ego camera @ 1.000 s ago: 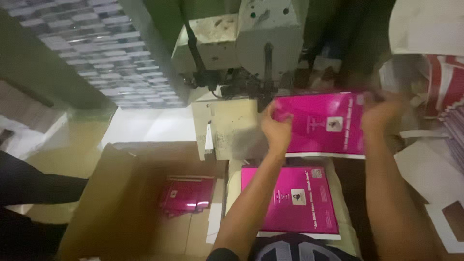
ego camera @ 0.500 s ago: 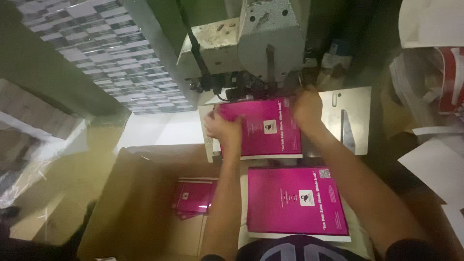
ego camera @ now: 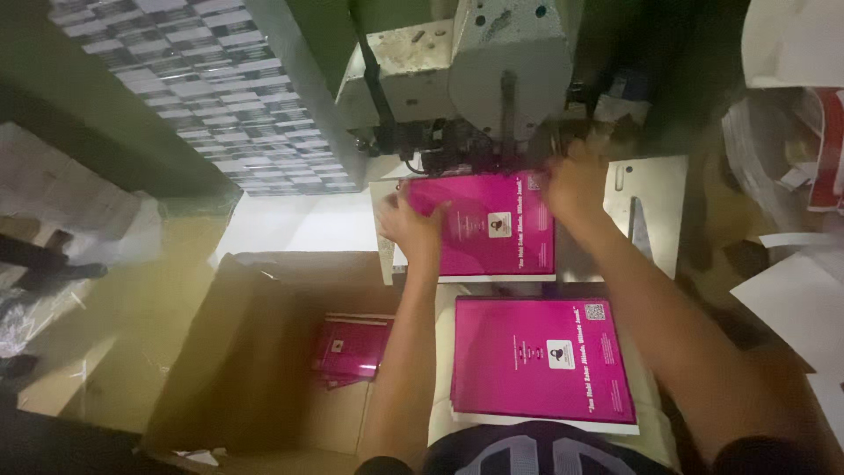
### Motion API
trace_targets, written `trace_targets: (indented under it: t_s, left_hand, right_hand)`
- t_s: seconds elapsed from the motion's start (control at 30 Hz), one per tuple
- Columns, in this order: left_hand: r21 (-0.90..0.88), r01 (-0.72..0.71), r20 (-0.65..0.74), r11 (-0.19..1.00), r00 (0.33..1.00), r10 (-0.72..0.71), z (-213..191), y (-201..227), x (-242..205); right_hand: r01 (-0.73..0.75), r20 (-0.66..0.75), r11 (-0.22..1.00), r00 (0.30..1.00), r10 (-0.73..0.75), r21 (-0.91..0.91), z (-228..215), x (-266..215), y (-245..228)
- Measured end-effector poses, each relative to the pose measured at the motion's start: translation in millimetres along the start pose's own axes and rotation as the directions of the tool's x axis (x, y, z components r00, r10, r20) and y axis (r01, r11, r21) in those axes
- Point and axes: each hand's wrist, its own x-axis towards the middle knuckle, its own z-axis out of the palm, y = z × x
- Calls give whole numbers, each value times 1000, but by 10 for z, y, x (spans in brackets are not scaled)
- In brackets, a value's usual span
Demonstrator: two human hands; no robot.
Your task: The person places pink booklets into a binding machine, presses down a lever to secure the spine, and then removes the finished booklets. The person repeats this process for multiple booklets, stacking the completed items in a cardboard box.
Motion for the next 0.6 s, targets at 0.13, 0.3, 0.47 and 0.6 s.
trace_targets:
  t_s: [0.13, 0.3, 0.47, 0.6]
  left_hand:
    - [-7, 5, 43, 1000, 999, -4, 63, 6, -38]
    - [-157, 39, 176, 987, 984, -11, 260, 475, -356]
    - [-87, -161, 218, 983, 960, 177, 99, 887, -651]
    - [-119, -111, 284, 987, 948, 141, 94, 850, -593]
  right_hand:
    - [16, 16, 1000, 1000, -16, 26, -370, 30, -110]
    - [75, 83, 995, 994, -69, -64, -100, 123, -61]
    - [107, 239, 987, 962, -133, 116, 574, 202, 87]
    - [81, 332, 977, 932, -144, 196, 553, 203, 193]
